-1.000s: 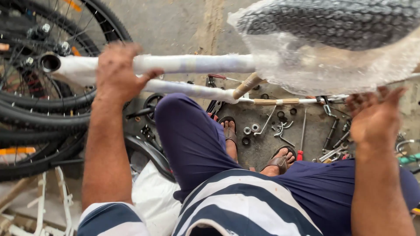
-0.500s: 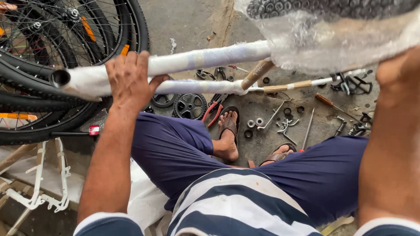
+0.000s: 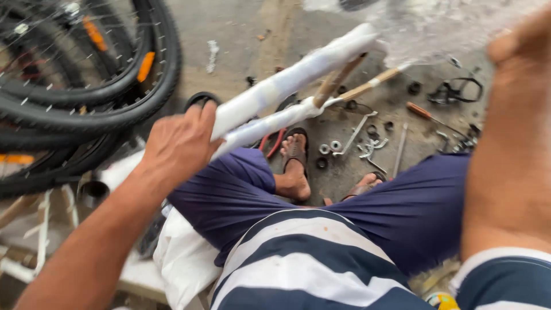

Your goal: The person assembles a bicycle by attaching a bubble-wrapped seat to the frame and securing it with a bolt and nut. They then remove the cardboard protection from the handlebar area.

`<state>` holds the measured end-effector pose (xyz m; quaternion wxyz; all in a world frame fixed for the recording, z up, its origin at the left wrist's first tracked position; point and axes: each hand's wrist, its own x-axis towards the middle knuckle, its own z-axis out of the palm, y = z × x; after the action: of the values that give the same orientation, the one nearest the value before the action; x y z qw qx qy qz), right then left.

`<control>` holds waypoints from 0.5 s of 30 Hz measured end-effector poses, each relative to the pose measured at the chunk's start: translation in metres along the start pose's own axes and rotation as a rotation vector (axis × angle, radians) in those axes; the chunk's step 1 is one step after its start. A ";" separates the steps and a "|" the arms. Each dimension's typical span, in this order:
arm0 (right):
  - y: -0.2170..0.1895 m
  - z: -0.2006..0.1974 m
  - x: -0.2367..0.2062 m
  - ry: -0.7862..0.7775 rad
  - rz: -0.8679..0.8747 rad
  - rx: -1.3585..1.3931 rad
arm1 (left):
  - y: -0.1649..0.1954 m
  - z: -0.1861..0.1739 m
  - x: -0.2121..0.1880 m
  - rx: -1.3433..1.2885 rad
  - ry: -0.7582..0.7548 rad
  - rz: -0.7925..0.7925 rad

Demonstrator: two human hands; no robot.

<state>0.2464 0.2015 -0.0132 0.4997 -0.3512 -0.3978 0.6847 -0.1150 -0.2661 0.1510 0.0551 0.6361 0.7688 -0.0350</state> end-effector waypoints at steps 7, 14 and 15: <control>0.038 -0.031 -0.044 -0.124 -0.033 0.049 | 0.066 0.004 -0.021 -0.107 -0.271 -0.139; 0.066 -0.021 -0.093 -0.021 0.064 -0.241 | 0.097 0.028 -0.016 -0.160 -0.316 -0.176; 0.072 -0.021 -0.096 -0.020 0.077 -0.321 | 0.099 0.029 -0.016 -0.199 -0.311 -0.180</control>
<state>0.2598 0.0998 -0.0785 0.4065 -0.4345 -0.4932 0.6346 -0.0134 -0.2664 0.1257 0.2321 0.5431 0.8046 -0.0614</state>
